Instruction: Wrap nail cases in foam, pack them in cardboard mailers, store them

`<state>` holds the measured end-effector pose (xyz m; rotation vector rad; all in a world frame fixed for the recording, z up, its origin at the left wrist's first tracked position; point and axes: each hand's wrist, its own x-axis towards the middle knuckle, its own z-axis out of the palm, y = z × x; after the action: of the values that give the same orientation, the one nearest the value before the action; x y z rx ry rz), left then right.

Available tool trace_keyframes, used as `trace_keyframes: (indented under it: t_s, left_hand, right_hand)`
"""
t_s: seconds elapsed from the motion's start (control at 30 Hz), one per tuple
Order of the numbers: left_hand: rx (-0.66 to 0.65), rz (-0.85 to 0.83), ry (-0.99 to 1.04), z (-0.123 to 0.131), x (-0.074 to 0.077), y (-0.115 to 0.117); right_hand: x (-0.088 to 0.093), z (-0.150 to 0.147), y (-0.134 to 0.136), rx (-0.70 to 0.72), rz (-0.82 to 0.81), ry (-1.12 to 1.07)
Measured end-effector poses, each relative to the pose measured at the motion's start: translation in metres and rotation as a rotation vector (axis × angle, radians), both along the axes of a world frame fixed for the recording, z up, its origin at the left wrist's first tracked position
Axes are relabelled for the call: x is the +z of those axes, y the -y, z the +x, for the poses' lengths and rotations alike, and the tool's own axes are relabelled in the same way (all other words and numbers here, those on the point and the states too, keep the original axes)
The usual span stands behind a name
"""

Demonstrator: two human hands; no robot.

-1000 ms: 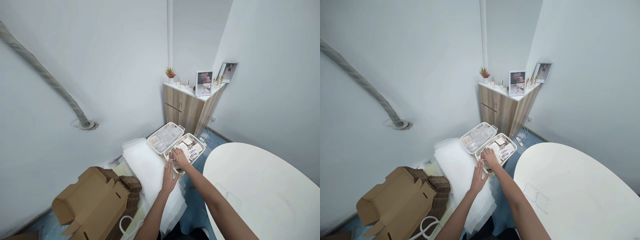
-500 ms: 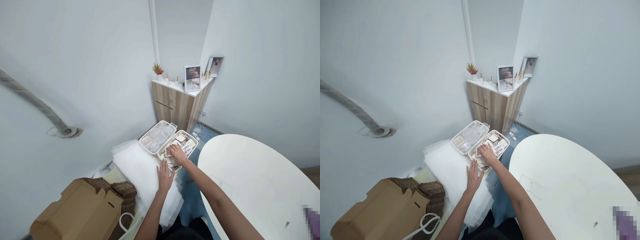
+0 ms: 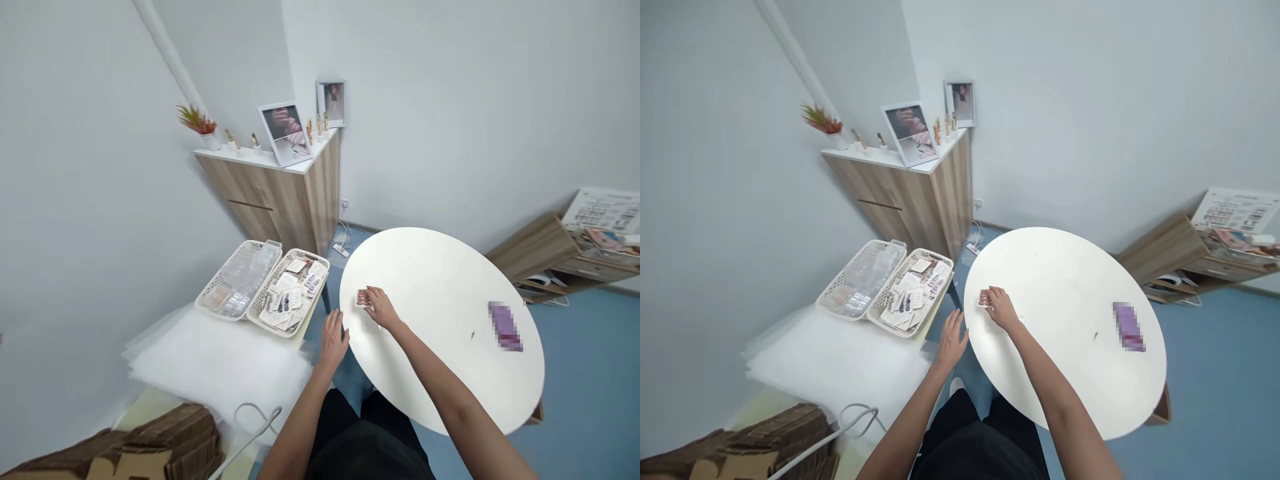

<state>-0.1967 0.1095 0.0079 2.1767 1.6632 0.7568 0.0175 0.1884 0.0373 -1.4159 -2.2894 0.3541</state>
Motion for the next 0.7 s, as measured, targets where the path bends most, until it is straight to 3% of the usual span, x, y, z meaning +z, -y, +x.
trace_keyframes:
  t_s: [0.17, 0.33, 0.57, 0.7]
  left_hand:
    - [-0.121, -0.223, -0.139, 0.037, -0.025, 0.001]
    - [-0.165, -0.422, -0.279, 0.056, -0.042, 0.002]
    - [-0.203, -0.477, -0.299, 0.069, -0.043, 0.002]
    - [-0.197, -0.488, -0.292, 0.075, -0.038, 0.003]
  right_hand:
    - [-0.027, 0.024, 0.038, -0.108, -0.17, 0.077]
    - [-0.05, 0.028, 0.057, -0.151, -0.258, 0.096]
    - [-0.067, 0.031, 0.063, -0.202, -0.262, 0.107]
    - [-0.083, 0.049, 0.076, -0.488, -0.185, -0.024]
